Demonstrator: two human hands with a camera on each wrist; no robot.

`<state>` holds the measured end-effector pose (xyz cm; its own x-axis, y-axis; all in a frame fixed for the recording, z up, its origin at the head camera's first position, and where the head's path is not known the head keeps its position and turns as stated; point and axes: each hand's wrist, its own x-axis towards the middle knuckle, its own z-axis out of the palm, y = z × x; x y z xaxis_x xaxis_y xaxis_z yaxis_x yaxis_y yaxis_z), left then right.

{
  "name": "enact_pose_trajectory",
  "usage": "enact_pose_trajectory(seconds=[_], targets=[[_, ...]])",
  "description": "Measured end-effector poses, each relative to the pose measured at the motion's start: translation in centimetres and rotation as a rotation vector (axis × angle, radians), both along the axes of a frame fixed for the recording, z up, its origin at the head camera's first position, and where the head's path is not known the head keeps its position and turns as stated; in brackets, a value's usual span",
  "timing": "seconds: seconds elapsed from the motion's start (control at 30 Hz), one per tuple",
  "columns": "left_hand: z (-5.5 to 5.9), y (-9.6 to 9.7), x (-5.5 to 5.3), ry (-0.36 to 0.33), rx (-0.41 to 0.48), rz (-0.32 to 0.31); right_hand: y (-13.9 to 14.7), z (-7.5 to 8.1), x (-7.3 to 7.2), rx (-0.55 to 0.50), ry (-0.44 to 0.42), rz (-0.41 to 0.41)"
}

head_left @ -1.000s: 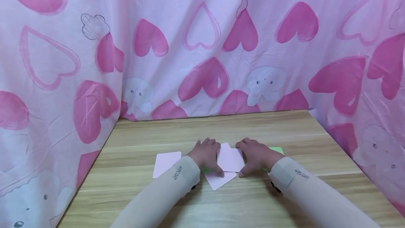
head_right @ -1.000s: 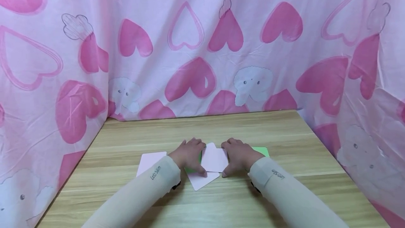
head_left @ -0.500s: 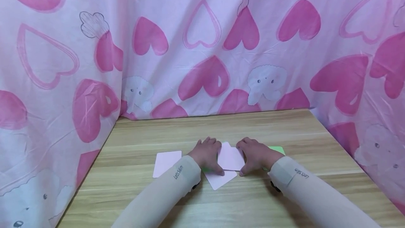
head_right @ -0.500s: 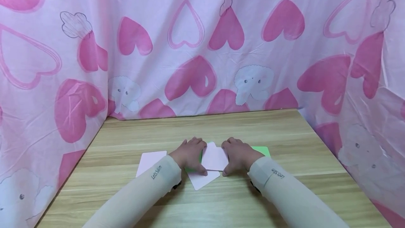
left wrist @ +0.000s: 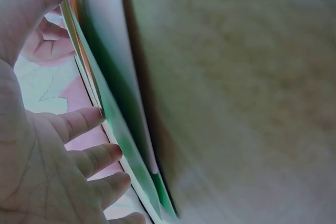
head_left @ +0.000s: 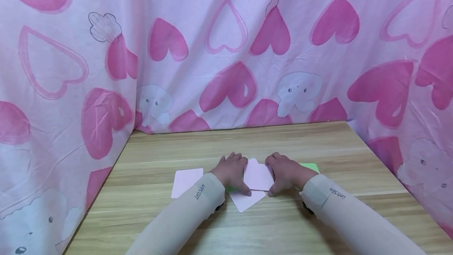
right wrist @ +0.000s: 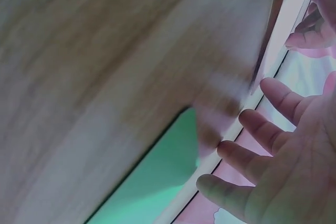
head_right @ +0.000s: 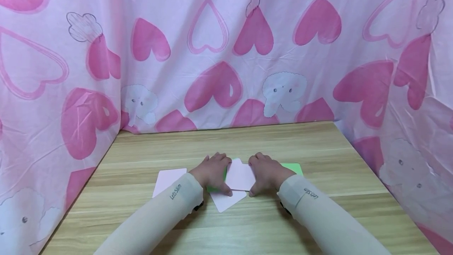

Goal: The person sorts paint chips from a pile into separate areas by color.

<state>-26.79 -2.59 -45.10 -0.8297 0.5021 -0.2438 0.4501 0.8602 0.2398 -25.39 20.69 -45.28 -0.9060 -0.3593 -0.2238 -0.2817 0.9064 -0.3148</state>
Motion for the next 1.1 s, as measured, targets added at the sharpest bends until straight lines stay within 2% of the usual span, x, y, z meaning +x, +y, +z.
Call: enact_pose_trajectory(seconds=[0.3, 0.63, 0.93, 1.1], targets=[[0.3, -0.4, 0.0, -0.005, 0.023, 0.018, -0.2, 0.7, 0.3, -0.023, 0.021, 0.015], [1.5, -1.6, 0.2, 0.005, 0.051, 0.028, -0.6, 1.0, 0.5, -0.045, 0.078, 0.054], [2.5, -4.5, 0.6, 0.013, 0.072, 0.047, -3.0, 2.3, 0.7, -0.051, 0.126, 0.093], [2.9, -6.4, 0.8, 0.016, 0.106, 0.066, -4.9, 3.0, 0.6, -0.051, 0.129, 0.087]])
